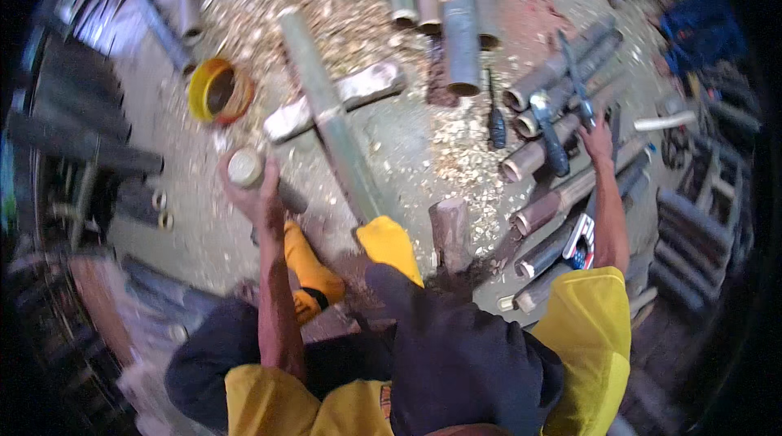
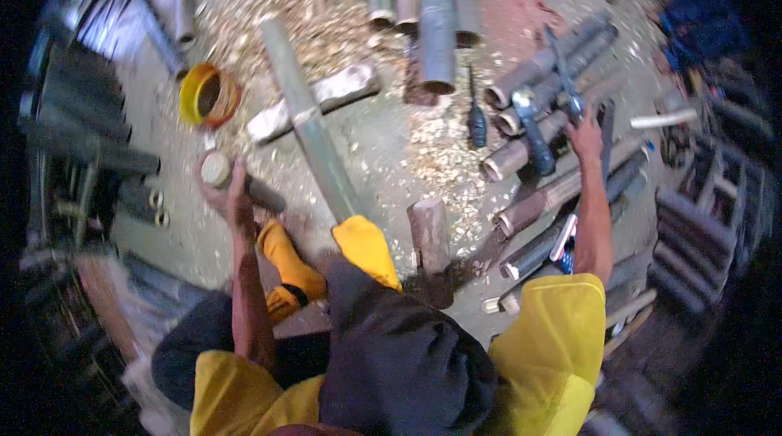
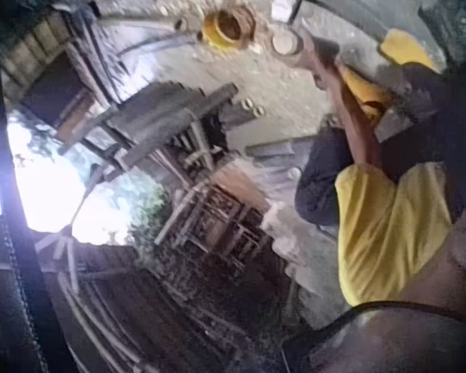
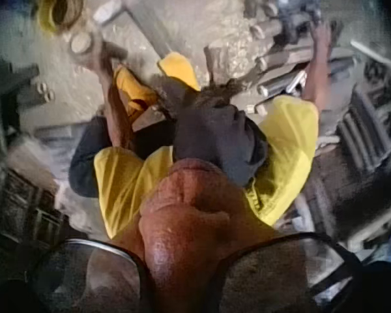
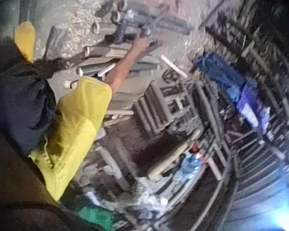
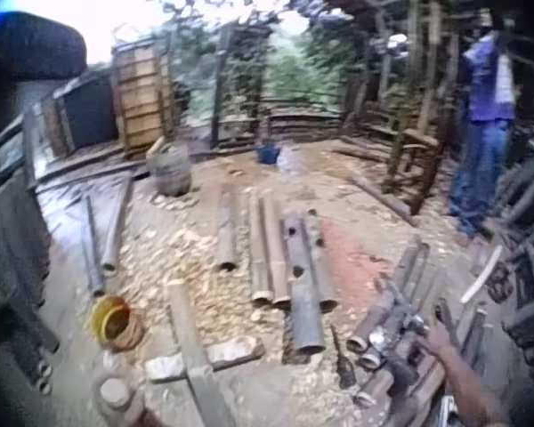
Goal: The person measures bamboo poles with a tape measure, marks them, and uses a machete and a hand drill to cut and carve joints into the bamboo.
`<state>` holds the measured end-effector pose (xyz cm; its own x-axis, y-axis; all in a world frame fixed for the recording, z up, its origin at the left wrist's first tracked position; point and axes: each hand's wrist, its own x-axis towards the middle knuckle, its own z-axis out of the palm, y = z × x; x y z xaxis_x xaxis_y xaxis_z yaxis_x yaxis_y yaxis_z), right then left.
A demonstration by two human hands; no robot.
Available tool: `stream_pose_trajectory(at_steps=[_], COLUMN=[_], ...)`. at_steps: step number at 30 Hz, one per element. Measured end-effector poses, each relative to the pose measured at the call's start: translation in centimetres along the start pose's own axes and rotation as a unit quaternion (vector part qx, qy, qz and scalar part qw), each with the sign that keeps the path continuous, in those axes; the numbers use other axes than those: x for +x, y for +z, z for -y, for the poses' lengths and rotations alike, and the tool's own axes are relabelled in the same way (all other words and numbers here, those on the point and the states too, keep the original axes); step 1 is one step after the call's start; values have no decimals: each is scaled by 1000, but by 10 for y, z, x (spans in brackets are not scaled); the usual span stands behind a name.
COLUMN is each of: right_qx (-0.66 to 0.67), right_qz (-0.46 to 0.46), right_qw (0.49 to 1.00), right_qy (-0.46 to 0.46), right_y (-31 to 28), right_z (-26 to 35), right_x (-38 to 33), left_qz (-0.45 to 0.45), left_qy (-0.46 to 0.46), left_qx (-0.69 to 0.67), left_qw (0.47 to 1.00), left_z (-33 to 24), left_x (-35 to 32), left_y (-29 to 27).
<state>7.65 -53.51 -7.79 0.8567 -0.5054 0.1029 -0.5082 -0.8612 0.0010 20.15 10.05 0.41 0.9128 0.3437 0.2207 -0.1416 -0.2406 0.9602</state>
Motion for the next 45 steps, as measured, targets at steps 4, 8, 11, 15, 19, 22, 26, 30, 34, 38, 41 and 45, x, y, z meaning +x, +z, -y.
stream_pose_trajectory(at_steps=[4, 8, 11, 15, 19, 22, 26, 30, 34, 38, 41, 45], right_qx=[-6, 112, 381, 500, 510, 555, 512, 464, 451, 418, 415, 430], right_qz=[131, 125, 57, 12, 114, 165, 247, 267, 279, 250, 265, 266], right_qw=[989, 972, 906, 854, 845, 810, 816, 843, 845, 871, 865, 859], right_qy=[75, 167, 177, 142, 112, 96, 104, 63, 75, 71, 95, 83], right_y=[28, 32, 5, -62, -63, -49, -34, -34, -36, -31, -36, -36], right_z=[-25, -8, 55, 135, 222, 267, 298, 309, 291, 273, 275, 278], right_x=[7, 10, -34, -84, -115, -155, -189, -199, -201, -201, -200, -205], left_qz=[-1, -63, -55, -31, 24, 34, 5, 16, 43, 21, 34, 26], left_qy=[-26, 34, 37, 68, 152, 143, 89, 103, 141, 108, 143, 140], left_qx=[27, -37, -59, -99, -196, -186, -262, -212, -194, -232, -212, -229], left_qw=[999, 997, 996, 992, 968, 971, 961, 972, 970, 966, 966, 963], left_z=[8, -15, -18, -48, -38, -38, -40, -22, -22, -23, -20, -15], left_x=[-6, -11, -18, -32, -26, -26, -31, -30, -29, -36, -35, -38], left_y=[1, -3, -6, 38, 35, 40, 50, 49, 56, 66, 66, 64])
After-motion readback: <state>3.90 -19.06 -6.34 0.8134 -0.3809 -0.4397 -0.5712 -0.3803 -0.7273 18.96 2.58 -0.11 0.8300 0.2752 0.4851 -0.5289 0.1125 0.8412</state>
